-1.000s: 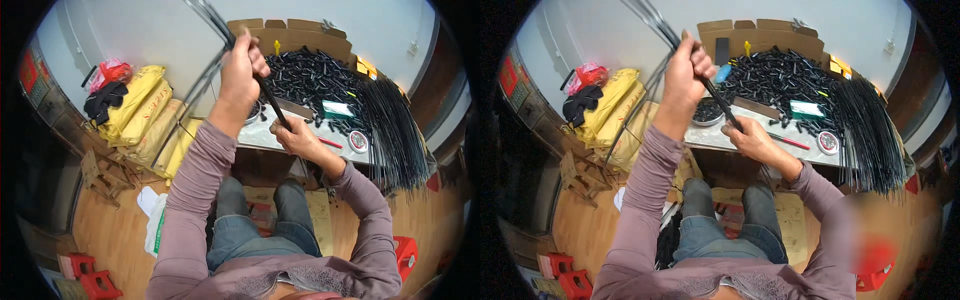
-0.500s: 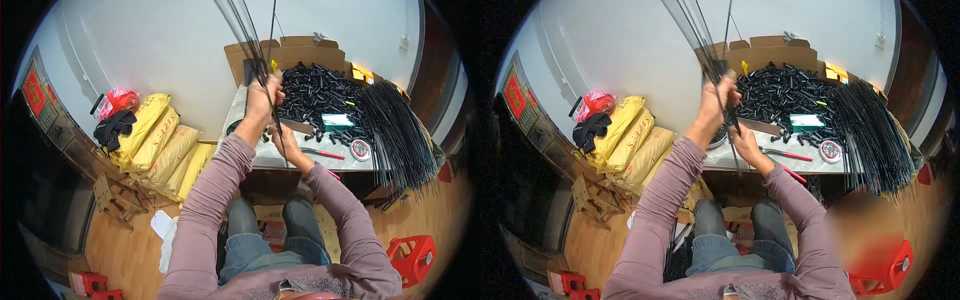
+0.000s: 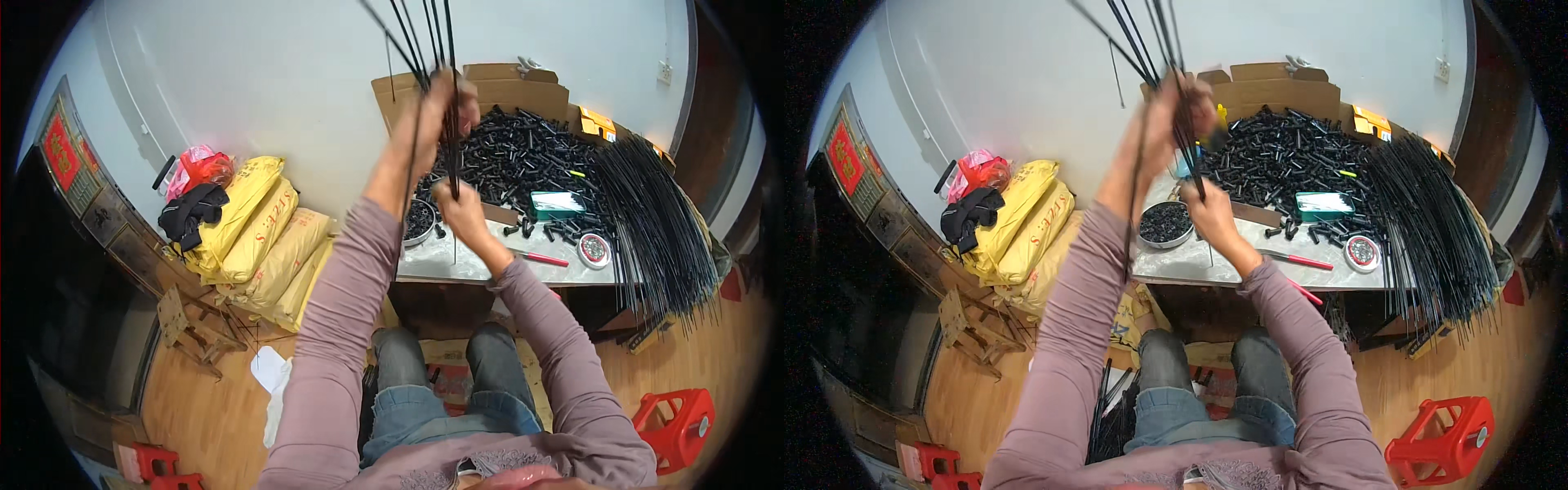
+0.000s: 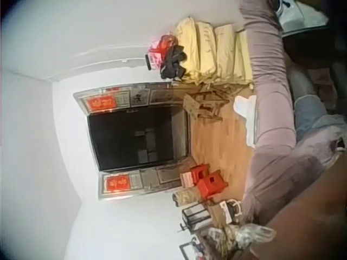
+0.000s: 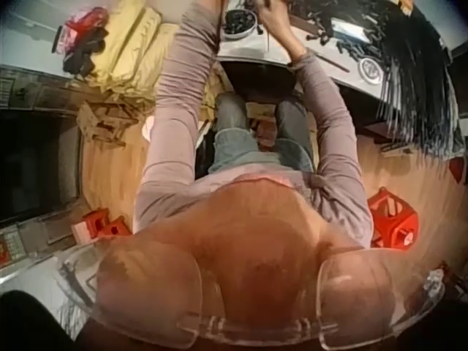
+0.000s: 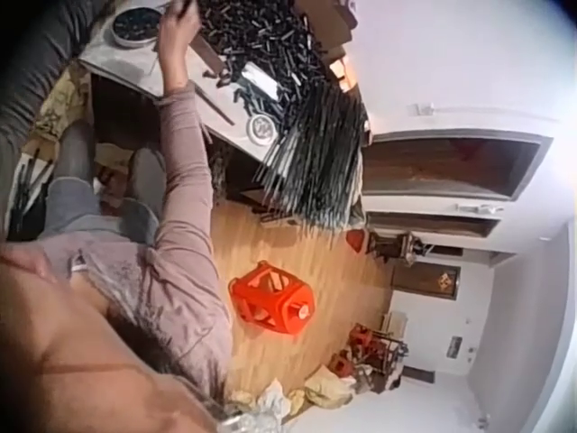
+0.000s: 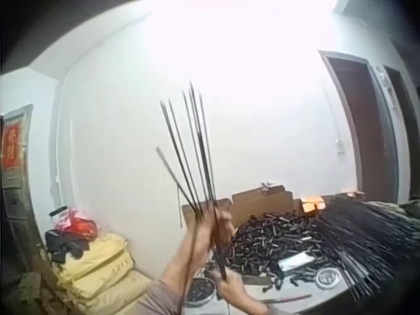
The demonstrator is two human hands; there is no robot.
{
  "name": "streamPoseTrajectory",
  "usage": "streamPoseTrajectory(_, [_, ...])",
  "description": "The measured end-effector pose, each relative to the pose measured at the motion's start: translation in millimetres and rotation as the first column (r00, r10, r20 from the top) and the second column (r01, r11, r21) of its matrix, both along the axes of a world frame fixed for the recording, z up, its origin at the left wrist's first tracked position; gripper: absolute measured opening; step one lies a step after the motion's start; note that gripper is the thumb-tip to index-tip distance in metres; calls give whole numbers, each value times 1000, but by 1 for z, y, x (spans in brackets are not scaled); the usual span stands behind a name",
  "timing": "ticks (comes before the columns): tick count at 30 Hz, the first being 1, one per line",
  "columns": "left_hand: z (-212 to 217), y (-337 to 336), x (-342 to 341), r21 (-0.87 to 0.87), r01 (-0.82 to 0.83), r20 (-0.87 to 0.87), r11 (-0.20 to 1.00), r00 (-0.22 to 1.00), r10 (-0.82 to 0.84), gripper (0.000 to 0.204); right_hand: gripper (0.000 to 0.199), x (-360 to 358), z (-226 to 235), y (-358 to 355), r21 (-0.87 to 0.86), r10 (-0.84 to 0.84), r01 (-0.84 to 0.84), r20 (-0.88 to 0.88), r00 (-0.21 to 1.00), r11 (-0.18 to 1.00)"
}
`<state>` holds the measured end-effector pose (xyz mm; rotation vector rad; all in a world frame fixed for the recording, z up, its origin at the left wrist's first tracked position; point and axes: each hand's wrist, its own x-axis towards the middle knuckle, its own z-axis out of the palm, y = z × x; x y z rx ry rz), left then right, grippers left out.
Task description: The recorder is assembling and cutting bundles of black wires at a workbench station.
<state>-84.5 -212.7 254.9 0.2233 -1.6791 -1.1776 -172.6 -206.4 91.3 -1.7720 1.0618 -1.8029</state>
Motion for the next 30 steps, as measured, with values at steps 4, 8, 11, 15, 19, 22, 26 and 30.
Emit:
streamPoseTrajectory(4, [-65, -16, 2, 413, 49, -58, 909, 998, -27, 63, 21, -7, -27, 18, 414, 184, -193, 61, 981, 890])
streamPoseTrajectory(8, [-35, -11, 19, 422, 272, -286, 865, 945, -158, 79, 21, -22, 61, 72, 489, 615, -764, 466, 637, 421])
streamPoseTrajectory(11, [-20, 10, 12, 356, 448, -453, 820, 850, -268, 77, 23, -31, 93, 113, 322, 567, -783, 552, 612, 532])
streamPoseTrajectory(15, [-65, 60, -12, 411, 327, -256, 851, 937, -237, 85, 26, -47, 98, 134, 304, 449, -704, 595, 666, 641])
streamPoseTrajectory(19, [-74, 84, -23, 477, 379, -337, 793, 912, -234, 63, 23, -62, 86, 148, 446, 406, -586, 438, 802, 677])
streamPoseTrajectory(22, [-61, 53, -19, 598, 453, -431, 661, 877, -211, 48, 23, -55, 71, 174, 475, 399, -613, 480, 782, 631])
streamPoseTrajectory(26, [-60, 34, -19, 614, 414, -399, 672, 897, -189, 36, 24, -54, 39, 195, 529, 369, -540, 400, 839, 654])
streamPoseTrajectory(30, [-67, 34, -16, 622, 312, -220, 718, 950, -222, 32, 25, -83, 20, 191, 606, 402, -419, 174, 899, 676])
